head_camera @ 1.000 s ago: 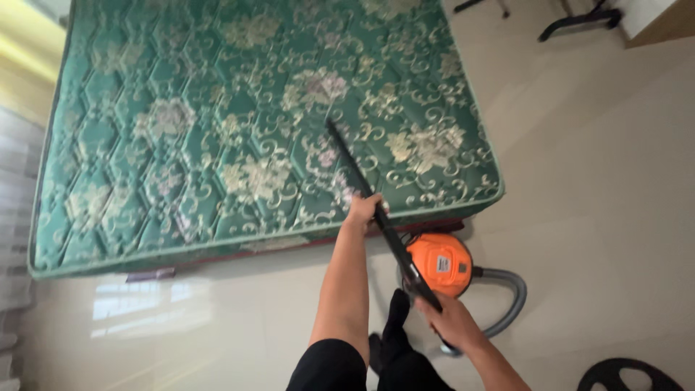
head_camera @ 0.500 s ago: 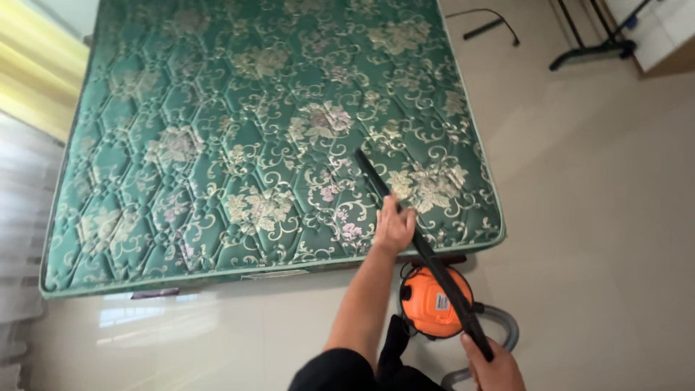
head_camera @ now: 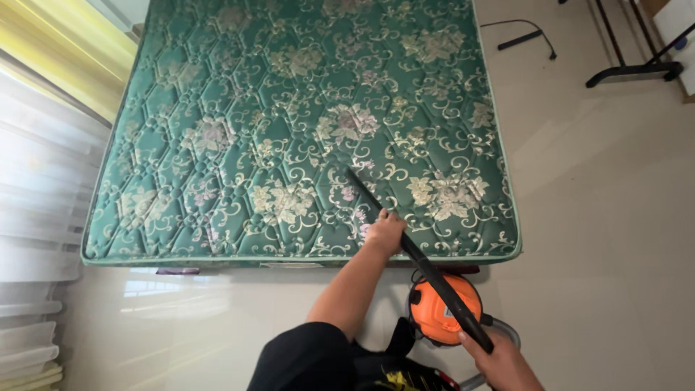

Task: The person vacuums the surface of a mattress using a vacuum cleaner wand.

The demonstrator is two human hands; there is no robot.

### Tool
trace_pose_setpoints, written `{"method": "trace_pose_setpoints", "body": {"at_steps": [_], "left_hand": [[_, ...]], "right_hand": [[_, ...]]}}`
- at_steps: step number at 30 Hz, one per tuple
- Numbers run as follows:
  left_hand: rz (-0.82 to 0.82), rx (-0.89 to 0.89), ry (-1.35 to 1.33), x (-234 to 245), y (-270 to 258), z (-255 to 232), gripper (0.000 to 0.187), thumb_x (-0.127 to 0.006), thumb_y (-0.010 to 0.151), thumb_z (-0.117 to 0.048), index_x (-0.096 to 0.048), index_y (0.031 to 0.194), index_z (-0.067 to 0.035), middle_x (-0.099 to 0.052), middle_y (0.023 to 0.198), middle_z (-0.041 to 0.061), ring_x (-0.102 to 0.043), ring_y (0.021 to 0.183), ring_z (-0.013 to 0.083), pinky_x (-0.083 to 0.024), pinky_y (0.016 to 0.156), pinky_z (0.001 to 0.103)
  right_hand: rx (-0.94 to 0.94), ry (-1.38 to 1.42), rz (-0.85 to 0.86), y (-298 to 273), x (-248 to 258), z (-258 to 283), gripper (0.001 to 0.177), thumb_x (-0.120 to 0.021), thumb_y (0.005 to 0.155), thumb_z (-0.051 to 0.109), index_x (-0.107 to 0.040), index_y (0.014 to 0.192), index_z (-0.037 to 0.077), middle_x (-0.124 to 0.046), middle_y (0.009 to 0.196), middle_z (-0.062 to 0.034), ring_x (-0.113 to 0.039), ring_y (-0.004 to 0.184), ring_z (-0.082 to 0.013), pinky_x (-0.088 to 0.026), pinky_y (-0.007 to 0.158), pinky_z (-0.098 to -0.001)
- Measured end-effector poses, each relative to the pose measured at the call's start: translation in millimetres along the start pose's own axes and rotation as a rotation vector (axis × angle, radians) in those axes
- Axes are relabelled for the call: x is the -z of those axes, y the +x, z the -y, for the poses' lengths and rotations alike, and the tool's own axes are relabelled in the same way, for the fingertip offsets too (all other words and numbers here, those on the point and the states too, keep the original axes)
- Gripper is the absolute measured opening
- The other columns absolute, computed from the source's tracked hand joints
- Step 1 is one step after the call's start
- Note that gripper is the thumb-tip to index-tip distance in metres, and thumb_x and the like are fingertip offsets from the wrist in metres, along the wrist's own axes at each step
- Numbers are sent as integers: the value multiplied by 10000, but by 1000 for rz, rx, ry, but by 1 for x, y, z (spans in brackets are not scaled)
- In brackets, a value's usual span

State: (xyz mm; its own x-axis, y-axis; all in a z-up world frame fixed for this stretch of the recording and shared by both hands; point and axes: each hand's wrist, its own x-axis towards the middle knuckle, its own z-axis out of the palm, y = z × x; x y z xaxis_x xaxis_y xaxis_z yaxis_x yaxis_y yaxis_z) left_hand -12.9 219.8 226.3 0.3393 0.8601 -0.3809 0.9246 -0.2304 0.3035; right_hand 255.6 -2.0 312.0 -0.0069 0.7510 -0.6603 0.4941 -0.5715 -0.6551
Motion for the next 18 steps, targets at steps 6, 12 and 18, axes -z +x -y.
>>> {"method": "trace_pose_setpoints", "body": {"at_steps": [6,12,18], "left_hand": [[53,224,-9,1,-29,21,504,-791,833,-224,-620,1301,-147,-534,1400,107,-617,1219,446,-587,942,478],[86,60,56,-7,4,34,393,-747,872,-187,-650,1249,-126,-526,1395,162,-687,1153,403,-598,901,481],[-164,-89,-83,-26,49,33,366,-758,830,-176,-658,1175,-107,-533,1361,179,-669,1098,422,-576,910,467]], "right_hand": [[204,-24,-52,-4,-18,11,395,-738,898,414,-722,835,25,-555,558,25,-524,521,-76,-480,506,-290],[-277,143,-108,-15,-32,30,482,-759,908,447,-749,888,-34,-506,550,-67,-483,455,-190,-394,473,-379],[-247,13,-231,-4,-33,32,460,-747,853,432,-800,935,-18,-568,500,-81,-546,446,-162,-443,479,-344]]}}
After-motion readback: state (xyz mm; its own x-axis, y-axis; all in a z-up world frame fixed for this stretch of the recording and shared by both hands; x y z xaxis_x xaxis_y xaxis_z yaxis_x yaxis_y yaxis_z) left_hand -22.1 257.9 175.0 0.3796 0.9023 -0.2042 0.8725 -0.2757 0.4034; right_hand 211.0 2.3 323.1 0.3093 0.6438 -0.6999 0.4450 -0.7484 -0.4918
